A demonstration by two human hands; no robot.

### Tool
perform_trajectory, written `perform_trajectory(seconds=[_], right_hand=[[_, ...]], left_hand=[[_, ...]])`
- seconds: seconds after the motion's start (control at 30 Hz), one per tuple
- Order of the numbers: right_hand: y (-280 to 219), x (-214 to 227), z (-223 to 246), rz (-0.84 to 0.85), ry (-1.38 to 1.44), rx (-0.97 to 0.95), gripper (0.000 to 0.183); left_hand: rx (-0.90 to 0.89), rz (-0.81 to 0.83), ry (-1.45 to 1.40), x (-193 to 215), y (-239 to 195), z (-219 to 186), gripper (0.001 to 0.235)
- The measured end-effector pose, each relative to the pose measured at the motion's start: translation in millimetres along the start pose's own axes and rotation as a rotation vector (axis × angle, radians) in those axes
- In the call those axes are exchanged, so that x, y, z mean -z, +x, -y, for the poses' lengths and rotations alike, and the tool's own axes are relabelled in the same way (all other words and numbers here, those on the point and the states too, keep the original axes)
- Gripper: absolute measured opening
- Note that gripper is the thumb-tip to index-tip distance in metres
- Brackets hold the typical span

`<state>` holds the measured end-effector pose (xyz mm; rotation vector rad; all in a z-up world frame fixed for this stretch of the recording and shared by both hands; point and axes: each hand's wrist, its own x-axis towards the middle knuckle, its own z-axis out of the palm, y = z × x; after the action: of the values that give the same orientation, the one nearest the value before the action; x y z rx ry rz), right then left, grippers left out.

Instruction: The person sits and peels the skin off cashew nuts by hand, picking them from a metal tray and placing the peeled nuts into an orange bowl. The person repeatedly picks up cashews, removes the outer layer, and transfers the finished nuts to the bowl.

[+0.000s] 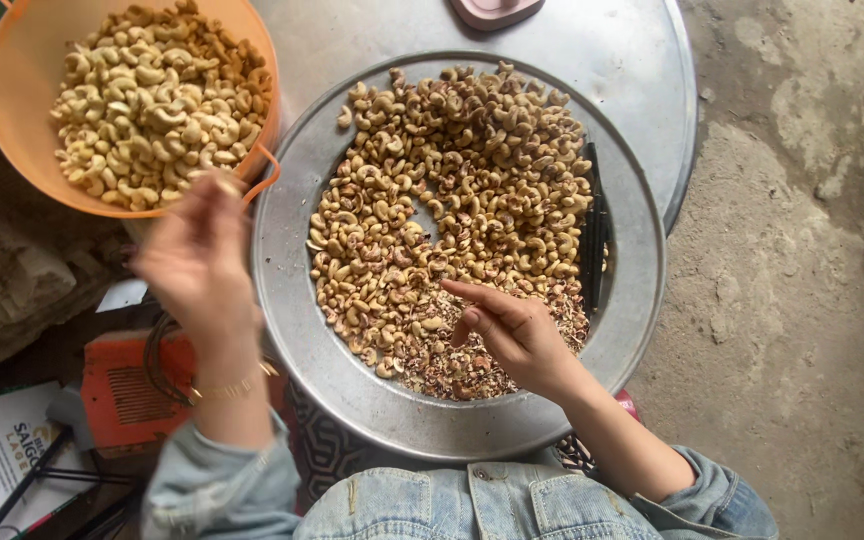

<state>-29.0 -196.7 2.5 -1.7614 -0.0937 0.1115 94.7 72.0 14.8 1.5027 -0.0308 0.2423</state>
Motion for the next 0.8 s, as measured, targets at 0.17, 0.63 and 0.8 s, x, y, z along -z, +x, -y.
perform_trajectory(seconds=[0.17, 0.63, 0.8], right_hand=[[-6, 5, -18, -0.022, 0.183, -0.069, 0.035], [-19, 20, -37, -0.096, 0.282, -0.072, 0.027], [-18, 20, -32, -0.088, 0.269, -0.069, 0.030]], left_hand=[[-0.711, -0.066, 0.541, -12, 54, 24, 0.023], [-0.646, 1.026, 1.033, -160, 25, 116, 0.030], [-0.781, 1.062, 1.102, -152, 22, 114, 0.018]])
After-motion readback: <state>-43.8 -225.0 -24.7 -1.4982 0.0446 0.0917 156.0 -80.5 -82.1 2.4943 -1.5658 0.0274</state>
